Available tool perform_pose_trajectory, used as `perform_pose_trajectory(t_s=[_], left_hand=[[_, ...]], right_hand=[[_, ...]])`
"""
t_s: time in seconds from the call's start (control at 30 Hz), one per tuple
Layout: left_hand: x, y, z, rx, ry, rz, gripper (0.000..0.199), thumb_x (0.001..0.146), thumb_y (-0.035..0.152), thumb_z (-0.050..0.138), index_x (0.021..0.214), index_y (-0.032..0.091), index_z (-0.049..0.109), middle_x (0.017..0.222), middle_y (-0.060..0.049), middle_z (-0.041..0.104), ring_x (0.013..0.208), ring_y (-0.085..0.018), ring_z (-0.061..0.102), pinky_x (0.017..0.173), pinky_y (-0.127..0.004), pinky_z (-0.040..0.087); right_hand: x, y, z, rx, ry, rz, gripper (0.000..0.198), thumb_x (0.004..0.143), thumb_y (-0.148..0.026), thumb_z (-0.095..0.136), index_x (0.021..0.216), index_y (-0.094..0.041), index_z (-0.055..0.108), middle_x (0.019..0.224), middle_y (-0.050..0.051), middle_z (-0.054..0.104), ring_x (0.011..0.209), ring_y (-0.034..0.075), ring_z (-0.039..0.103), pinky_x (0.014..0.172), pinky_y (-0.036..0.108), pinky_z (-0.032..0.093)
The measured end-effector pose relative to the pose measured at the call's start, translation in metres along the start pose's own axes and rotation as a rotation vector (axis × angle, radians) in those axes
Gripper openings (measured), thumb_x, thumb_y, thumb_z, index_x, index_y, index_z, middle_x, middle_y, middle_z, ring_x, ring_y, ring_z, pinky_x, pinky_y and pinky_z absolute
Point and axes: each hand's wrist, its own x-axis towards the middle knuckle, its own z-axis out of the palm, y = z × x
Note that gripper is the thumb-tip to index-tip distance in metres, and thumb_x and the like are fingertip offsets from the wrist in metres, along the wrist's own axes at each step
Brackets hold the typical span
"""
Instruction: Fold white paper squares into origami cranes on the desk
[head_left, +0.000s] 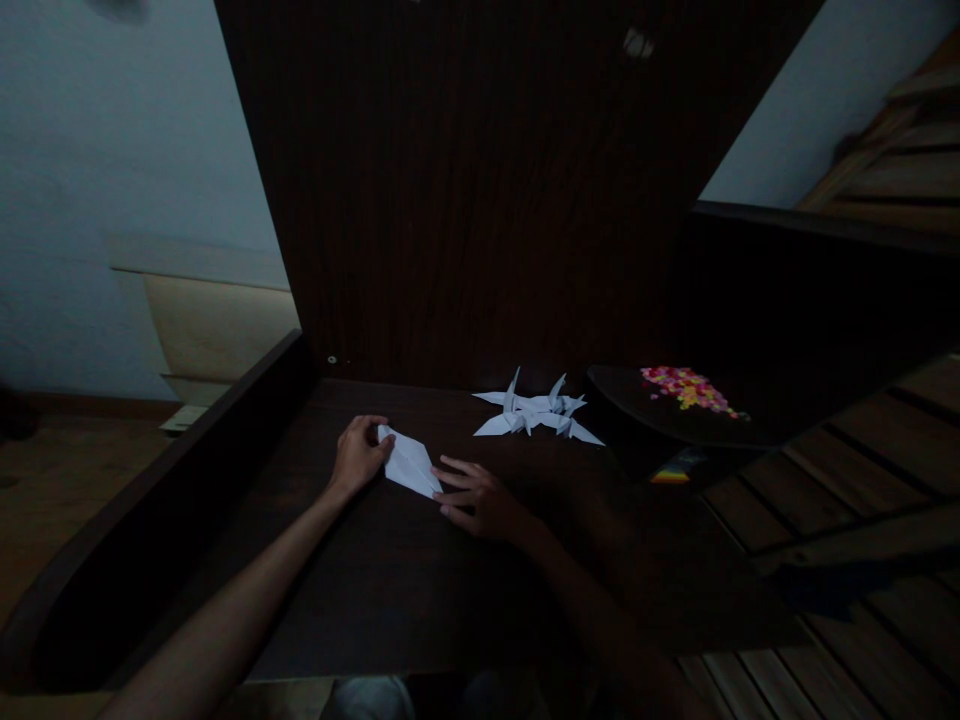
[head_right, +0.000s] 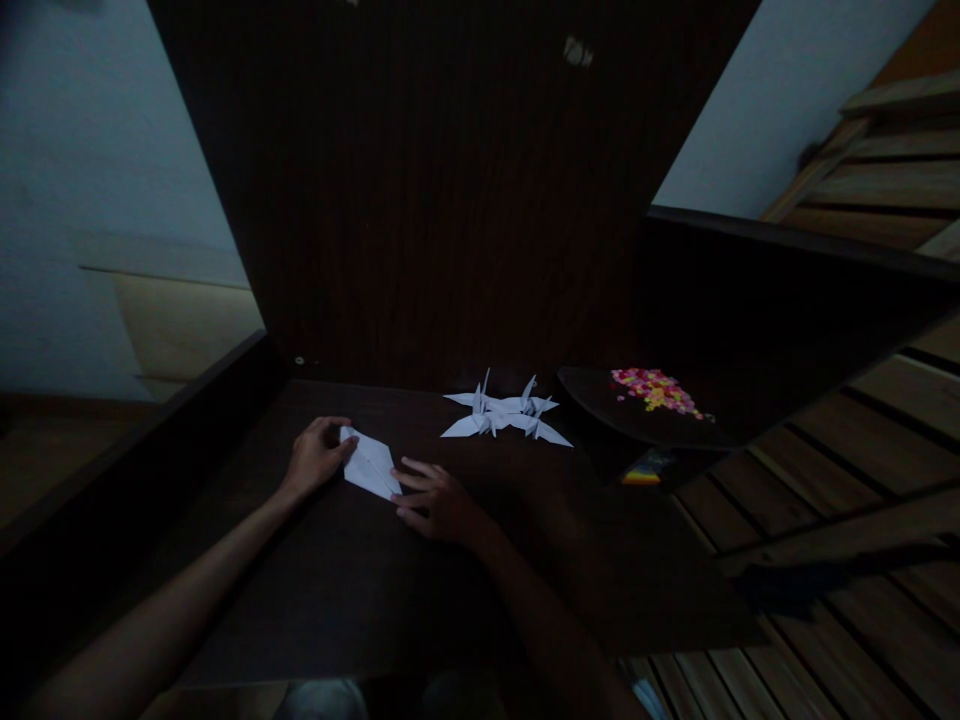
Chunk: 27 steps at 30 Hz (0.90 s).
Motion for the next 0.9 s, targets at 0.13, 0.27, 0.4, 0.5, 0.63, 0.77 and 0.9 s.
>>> perform_pose_trajectory(t_s=[0.13, 0.27, 0.4, 0.5, 0.63, 0.77, 0.9], left_hand=[[0.001, -0.004, 0.001, 0.099, 0.022, 0.133, 0.026, 0.076, 0.029, 0.057, 0.095, 0.016, 0.066, 0.112, -0.013, 0.056, 0.100, -0.026, 0.056, 0.090, -0.040, 0.047], [0.000, -0.004, 0.001, 0.235, -0.068, 0.231, 0.024, 0.082, 0.031, 0.050, 0.085, 0.018, 0.070, 0.096, -0.012, 0.066, 0.097, -0.030, 0.057, 0.091, -0.044, 0.045], [-0.003, 0.000, 0.002, 0.264, -0.153, 0.306, 0.031, 0.086, 0.033, 0.045, 0.091, 0.017, 0.071, 0.101, -0.014, 0.070, 0.101, -0.031, 0.060, 0.091, -0.045, 0.047], [-0.005, 0.000, 0.004, 0.219, -0.240, 0.332, 0.037, 0.087, 0.040, 0.045, 0.103, 0.016, 0.069, 0.116, -0.015, 0.066, 0.113, -0.031, 0.058, 0.098, -0.046, 0.044], [-0.007, 0.000, 0.007, 0.159, -0.375, 0.353, 0.047, 0.086, 0.047, 0.048, 0.118, 0.016, 0.062, 0.134, -0.013, 0.055, 0.129, -0.027, 0.046, 0.110, -0.043, 0.033], [-0.014, 0.007, 0.008, 0.088, -0.455, 0.362, 0.055, 0.085, 0.049, 0.048, 0.130, 0.017, 0.052, 0.143, -0.013, 0.045, 0.132, -0.026, 0.041, 0.109, -0.043, 0.034], [-0.022, 0.015, 0.013, 0.062, -0.426, 0.347, 0.070, 0.080, 0.054, 0.056, 0.136, 0.013, 0.045, 0.149, -0.017, 0.034, 0.136, -0.027, 0.035, 0.111, -0.042, 0.032]], right_hand=[[0.002, -0.005, 0.000, 0.068, 0.016, -0.027, 0.041, 0.086, -0.021, 0.057, 0.127, -0.024, 0.057, 0.130, 0.007, 0.059, 0.134, 0.023, 0.039, 0.108, 0.046, 0.035], [0.002, -0.005, 0.005, 0.053, -0.007, -0.076, 0.034, 0.087, -0.019, 0.056, 0.120, -0.025, 0.063, 0.128, 0.005, 0.060, 0.135, 0.024, 0.038, 0.110, 0.049, 0.032], [0.001, -0.006, 0.006, 0.018, -0.016, -0.079, 0.030, 0.086, -0.021, 0.057, 0.115, -0.025, 0.065, 0.131, 0.005, 0.059, 0.136, 0.026, 0.035, 0.110, 0.051, 0.031], [0.001, -0.009, 0.002, 0.071, -0.032, -0.056, 0.025, 0.086, -0.024, 0.058, 0.109, -0.026, 0.069, 0.130, 0.004, 0.059, 0.136, 0.026, 0.035, 0.109, 0.051, 0.032], [0.003, -0.012, -0.002, 0.269, 0.006, 0.033, 0.021, 0.088, -0.027, 0.056, 0.104, -0.027, 0.071, 0.115, 0.002, 0.069, 0.127, 0.023, 0.049, 0.102, 0.046, 0.042], [0.004, -0.002, 0.008, 0.260, 0.293, 0.178, 0.024, 0.086, -0.025, 0.059, 0.107, -0.025, 0.070, 0.109, 0.005, 0.071, 0.111, 0.023, 0.060, 0.095, 0.045, 0.048], [0.003, 0.013, 0.021, 0.102, 0.399, 0.328, 0.030, 0.083, -0.028, 0.063, 0.111, -0.020, 0.068, 0.124, 0.012, 0.063, 0.120, 0.028, 0.050, 0.099, 0.052, 0.043]])
